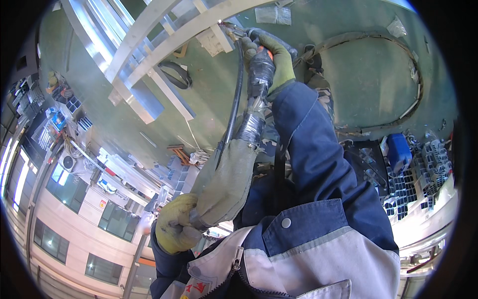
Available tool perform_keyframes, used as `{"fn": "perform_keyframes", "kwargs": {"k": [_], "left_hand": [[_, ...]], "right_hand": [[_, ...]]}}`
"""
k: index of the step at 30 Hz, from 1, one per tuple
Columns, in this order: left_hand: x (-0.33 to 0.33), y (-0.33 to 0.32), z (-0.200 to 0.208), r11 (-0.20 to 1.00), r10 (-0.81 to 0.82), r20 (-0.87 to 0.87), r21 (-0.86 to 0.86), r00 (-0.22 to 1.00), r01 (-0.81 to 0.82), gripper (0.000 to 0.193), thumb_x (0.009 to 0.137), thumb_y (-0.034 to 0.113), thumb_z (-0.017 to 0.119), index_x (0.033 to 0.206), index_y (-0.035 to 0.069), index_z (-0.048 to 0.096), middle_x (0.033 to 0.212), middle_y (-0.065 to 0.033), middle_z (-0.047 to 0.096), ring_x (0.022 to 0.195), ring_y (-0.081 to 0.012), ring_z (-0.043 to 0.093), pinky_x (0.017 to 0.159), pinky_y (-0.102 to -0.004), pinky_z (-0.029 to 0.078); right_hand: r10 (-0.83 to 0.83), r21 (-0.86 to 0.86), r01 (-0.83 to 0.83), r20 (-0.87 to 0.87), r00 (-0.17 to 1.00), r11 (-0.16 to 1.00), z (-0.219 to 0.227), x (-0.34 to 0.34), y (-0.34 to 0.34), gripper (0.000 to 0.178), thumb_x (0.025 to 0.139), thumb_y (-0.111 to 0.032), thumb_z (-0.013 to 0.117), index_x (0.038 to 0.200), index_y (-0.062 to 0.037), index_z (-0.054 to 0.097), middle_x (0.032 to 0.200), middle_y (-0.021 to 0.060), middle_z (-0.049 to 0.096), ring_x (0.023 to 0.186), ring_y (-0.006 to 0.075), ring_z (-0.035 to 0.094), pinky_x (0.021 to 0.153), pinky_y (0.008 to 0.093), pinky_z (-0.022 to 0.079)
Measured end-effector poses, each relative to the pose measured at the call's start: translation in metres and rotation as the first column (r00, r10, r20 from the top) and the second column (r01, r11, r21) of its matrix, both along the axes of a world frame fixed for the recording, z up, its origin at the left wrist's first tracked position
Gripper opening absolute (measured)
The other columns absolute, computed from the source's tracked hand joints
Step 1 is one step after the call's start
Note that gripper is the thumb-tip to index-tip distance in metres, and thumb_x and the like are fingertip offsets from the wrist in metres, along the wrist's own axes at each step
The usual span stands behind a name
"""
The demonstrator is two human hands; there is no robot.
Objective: The person positions and welds metal bars onto a large metal frame using a handheld welding tool. They repeatedly align the bars, weld the joints, and reposition the frame to continue the assembly.
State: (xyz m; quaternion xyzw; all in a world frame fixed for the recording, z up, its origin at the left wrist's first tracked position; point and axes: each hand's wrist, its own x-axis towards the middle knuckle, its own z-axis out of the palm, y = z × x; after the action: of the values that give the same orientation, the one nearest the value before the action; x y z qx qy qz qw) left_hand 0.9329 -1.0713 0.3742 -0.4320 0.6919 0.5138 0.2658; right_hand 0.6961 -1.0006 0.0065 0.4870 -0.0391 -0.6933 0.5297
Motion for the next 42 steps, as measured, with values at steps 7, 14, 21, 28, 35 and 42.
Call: {"fn": "perform_keyframes", "kwargs": {"k": [7,14,21,28,35,42], "left_hand": [[-0.014,0.005,0.0,0.994,0.102,-0.002,0.037,0.995,-0.102,0.034,0.091,0.038,0.072,0.097,0.004,0.072,0.112,-0.0198,0.071,0.099,-0.039,0.071,0.085,-0.0429,0.056],[-0.025,0.0,-0.002,0.994,0.097,-0.075,0.05,0.992,-0.094,0.019,0.089,0.026,0.074,0.086,0.008,0.067,0.108,-0.0192,0.072,0.096,-0.0396,0.071,0.084,-0.0437,0.056],[-0.007,0.001,-0.005,0.994,0.076,-0.136,0.085,0.988,-0.065,0.022,0.084,0.019,0.077,0.077,0.013,0.057,0.1,-0.016,0.071,0.096,-0.0402,0.069,0.086,-0.0454,0.054],[-0.006,0.003,-0.009,0.992,0.062,-0.246,0.125,0.967,-0.031,0.024,0.082,0.017,0.079,0.077,0.013,0.055,0.093,-0.0139,0.068,0.091,-0.0402,0.068,0.084,-0.0462,0.053],[0.001,0.009,-0.004,0.988,0.066,-0.19,0.149,0.98,-0.037,0.027,0.084,0.018,0.08,0.076,0.013,0.054,0.09,-0.0136,0.067,0.09,-0.0398,0.067,0.084,-0.0466,0.053],[-0.002,0.01,-0.008,0.99,0.04,-0.319,0.142,0.947,0.006,0.025,0.083,0.017,0.08,0.078,0.01,0.057,0.091,-0.0143,0.067,0.089,-0.0402,0.067,0.084,-0.0466,0.053]], "right_hand": [[0.016,0.046,-0.016,0.008,1.0,0.999,0.008,-0.003,-0.003,0.031,0.097,-0.014,0.064,0.113,0.011,0.055,0.092,0.0179,0.067,0.068,0.0263,0.068,0.065,0.037,0.064],[0.027,0.046,-0.026,-0.017,0.999,0.999,0.007,0.001,-0.002,0.039,0.098,-0.017,0.062,0.12,0.0142,0.055,0.096,0.0184,0.068,0.072,0.0243,0.069,0.067,0.0341,0.063],[0.039,0.091,-0.035,-0.048,0.998,0.995,0.012,-0.001,-0.002,0.037,0.098,-0.016,0.062,0.119,0.0136,0.055,0.094,0.0178,0.068,0.071,0.0241,0.068,0.067,0.0341,0.063],[0.037,0.053,-0.034,-0.043,0.998,0.998,0.014,-0.002,0.001,0.039,0.098,-0.015,0.062,0.122,0.0145,0.055,0.098,0.0187,0.07,0.072,0.0236,0.07,0.067,0.0333,0.063],[0.07,0.125,-0.064,-0.047,0.996,0.99,0.018,-0.002,0.0,0.037,0.098,-0.016,0.062,0.12,0.014,0.057,0.095,0.0177,0.069,0.069,0.0236,0.068,0.065,0.033,0.063],[0.088,0.11,-0.08,-0.066,0.994,0.991,0.022,-0.004,0.002,0.037,0.099,-0.017,0.061,0.122,0.0124,0.058,0.097,0.0178,0.071,0.07,0.0242,0.068,0.065,0.034,0.063]]}}
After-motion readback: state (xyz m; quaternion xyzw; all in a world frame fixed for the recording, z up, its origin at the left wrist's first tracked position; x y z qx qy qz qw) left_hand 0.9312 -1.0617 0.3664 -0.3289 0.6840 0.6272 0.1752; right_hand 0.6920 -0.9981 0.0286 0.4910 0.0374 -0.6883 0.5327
